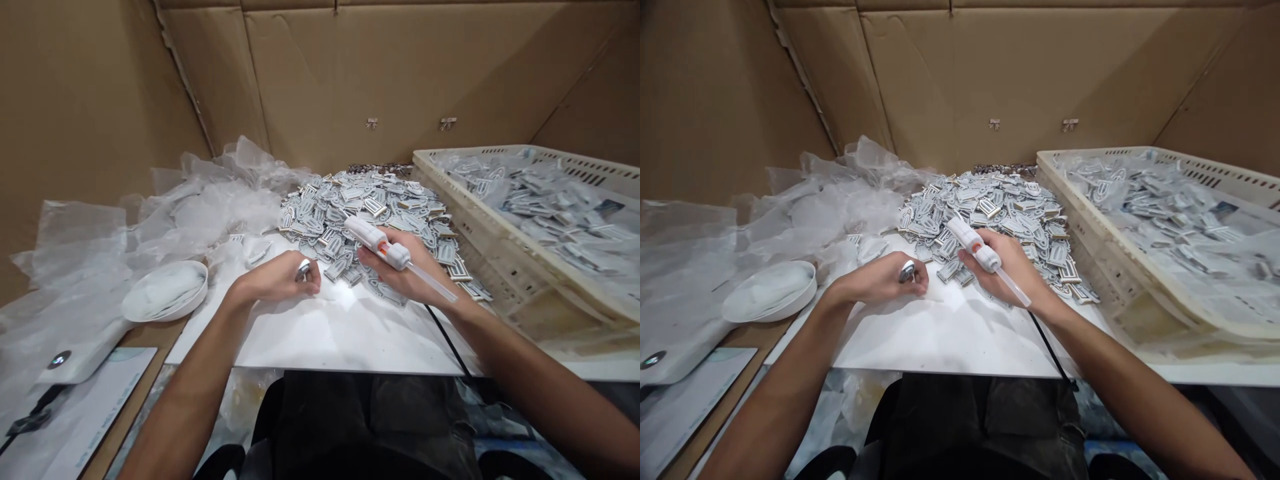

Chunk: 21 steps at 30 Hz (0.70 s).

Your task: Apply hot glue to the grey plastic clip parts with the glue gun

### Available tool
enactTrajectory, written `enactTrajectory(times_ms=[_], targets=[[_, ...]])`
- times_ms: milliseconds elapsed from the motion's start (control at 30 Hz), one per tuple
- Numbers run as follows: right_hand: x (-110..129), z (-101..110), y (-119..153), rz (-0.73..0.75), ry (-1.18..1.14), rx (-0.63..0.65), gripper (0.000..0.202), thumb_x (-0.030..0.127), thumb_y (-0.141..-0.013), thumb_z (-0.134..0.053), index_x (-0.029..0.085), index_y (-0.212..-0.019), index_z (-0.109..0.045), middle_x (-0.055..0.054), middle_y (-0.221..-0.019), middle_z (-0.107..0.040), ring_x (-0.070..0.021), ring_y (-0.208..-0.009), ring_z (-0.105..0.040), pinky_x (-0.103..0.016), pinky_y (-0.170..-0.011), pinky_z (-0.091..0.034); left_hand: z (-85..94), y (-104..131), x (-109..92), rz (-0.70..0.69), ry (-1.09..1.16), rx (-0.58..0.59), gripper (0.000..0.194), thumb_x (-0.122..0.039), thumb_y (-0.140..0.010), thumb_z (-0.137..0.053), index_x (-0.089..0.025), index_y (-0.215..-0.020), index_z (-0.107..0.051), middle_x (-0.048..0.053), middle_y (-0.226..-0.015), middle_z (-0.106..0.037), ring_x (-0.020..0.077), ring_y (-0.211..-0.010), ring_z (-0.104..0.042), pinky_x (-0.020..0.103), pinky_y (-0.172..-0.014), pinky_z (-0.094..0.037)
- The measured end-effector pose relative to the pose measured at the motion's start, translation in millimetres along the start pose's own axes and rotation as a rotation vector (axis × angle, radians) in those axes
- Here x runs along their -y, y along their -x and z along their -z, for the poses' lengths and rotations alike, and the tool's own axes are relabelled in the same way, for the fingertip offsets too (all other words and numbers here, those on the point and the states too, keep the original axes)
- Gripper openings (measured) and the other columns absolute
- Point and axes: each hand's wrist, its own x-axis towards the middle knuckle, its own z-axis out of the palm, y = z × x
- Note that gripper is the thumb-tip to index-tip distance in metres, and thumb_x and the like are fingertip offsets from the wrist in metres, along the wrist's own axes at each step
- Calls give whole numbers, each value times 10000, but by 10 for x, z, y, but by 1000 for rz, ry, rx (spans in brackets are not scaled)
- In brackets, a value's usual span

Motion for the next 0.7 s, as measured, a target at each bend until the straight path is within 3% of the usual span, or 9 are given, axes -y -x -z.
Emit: enactTrajectory(times_ms=[100, 267, 467, 567, 700], targets=[[-15, -50, -3, 37, -18, 32, 329, 459, -965, -654, 175, -827, -562, 20, -723, -530, -123, -644, -461, -254, -591, -341, -14, -33, -75, -27, 50, -62, 181, -353, -904, -693, -185, -890, -761, 45, -856, -757, 170, -748, -667, 261, -678, -467], [-39, -208, -1, -6, -79, 113, 303, 441, -907, -701, 165, -820, -611, 11, -752, -596, -141, -675, -513, -254, -602, -343, -16, -51, -155, -76, 59, -38, 284, -416, -948, -677, -152, -871, -751, 30, -778, -720, 135, -679, -605, 247, -647, -437], [4, -304, -2, 4, -150, 79, 325, 469, -925, -660, 152, -855, -650, -2, -773, -609, -141, -692, -520, -249, -605, -369, -80, -81, -248, -50, 137, -162, 327, -470, -922, -725, -149, -857, -716, 4, -697, -608, 116, -631, -508, 256, -602, -373], [1, -202, -41, -10, -237, -48, 332, 471, -907, -696, 146, -858, -650, -9, -760, -594, -124, -641, -494, -247, -572, -381, -84, -139, -309, -75, 434, -215, 273, -402, -915, -741, -177, -1048, -661, -16, -735, -603, 118, -659, -548, 242, -604, -376], [-27, -3, -107, -152, -435, -227, 380, 511, -856, -777, 162, -917, -639, 8, -704, -556, -100, -505, -456, -243, -451, -343, -83, -327, -387, -154, 885, -196, 415, -313, -839, -807, -168, -1174, -610, 77, -1087, -713, 164, -969, -660, 236, -688, -452]])
